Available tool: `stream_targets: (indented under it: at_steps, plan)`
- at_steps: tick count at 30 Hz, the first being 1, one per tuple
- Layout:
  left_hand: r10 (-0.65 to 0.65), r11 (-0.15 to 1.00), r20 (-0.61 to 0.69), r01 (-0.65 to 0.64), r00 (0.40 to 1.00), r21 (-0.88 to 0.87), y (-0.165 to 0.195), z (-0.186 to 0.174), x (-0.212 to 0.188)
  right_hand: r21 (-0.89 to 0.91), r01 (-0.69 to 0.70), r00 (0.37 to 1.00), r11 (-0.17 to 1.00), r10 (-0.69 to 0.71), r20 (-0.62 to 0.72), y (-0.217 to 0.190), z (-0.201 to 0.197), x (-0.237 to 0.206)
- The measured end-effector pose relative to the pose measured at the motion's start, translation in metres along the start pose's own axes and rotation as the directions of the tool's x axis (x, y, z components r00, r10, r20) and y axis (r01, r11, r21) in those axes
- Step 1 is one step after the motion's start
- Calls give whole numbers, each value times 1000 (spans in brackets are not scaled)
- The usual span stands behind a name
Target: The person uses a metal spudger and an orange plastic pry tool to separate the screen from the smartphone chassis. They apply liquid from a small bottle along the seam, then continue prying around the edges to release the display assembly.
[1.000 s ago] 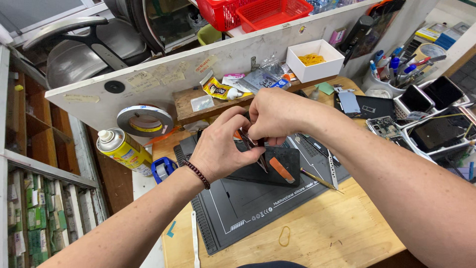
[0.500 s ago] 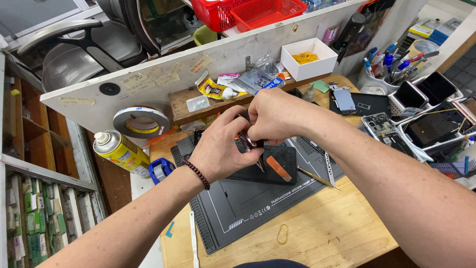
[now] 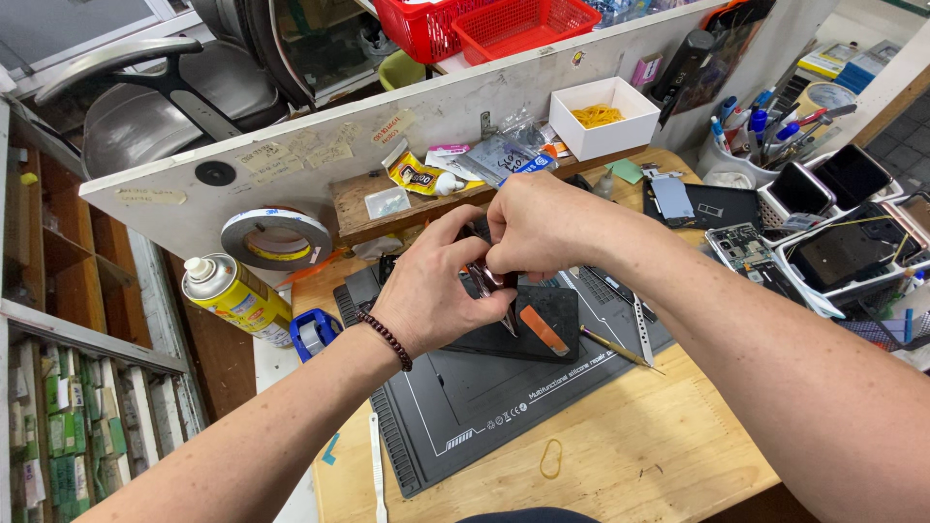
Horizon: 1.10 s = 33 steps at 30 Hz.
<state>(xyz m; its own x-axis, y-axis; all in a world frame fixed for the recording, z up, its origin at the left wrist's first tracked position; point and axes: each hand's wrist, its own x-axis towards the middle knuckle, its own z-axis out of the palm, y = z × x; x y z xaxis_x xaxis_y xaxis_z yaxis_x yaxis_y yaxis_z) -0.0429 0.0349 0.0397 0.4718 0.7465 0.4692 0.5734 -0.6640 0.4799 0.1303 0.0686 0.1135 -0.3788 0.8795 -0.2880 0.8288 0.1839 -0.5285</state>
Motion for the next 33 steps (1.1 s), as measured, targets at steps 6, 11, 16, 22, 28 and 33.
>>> stream_targets:
  at_steps: [6, 11, 16, 22, 28, 33]
  plan:
    - [-17, 1000, 9, 17, 1000, -10, 0, -1, 1, -15, -8, 1000, 1000, 8, -2, -1, -1, -1]
    - [-30, 1000, 17, 30, 999, 3, 1, -1, 1, -72, 18, 1000, 997, -19, -19, -1, -1, -1]
    - [-16, 1000, 8, 16, 1000, -1, 1, 0, 2, -124, 47, 998, 991, -52, -38, -1, -1, -2]
    - [-27, 1000, 11, 27, 1000, -5, 2, 0, 1, -123, 37, 999, 992, -40, -25, -2, -2, -2]
    - [-45, 999, 12, 45, 999, -6, 3, 0, 1, -127, 45, 998, 991, -49, -30, -3, -3, -2]
    - [-41, 999, 7, 41, 999, -9, 3, 0, 2, -119, 41, 999, 992, -45, -29, -2, -2, -2]
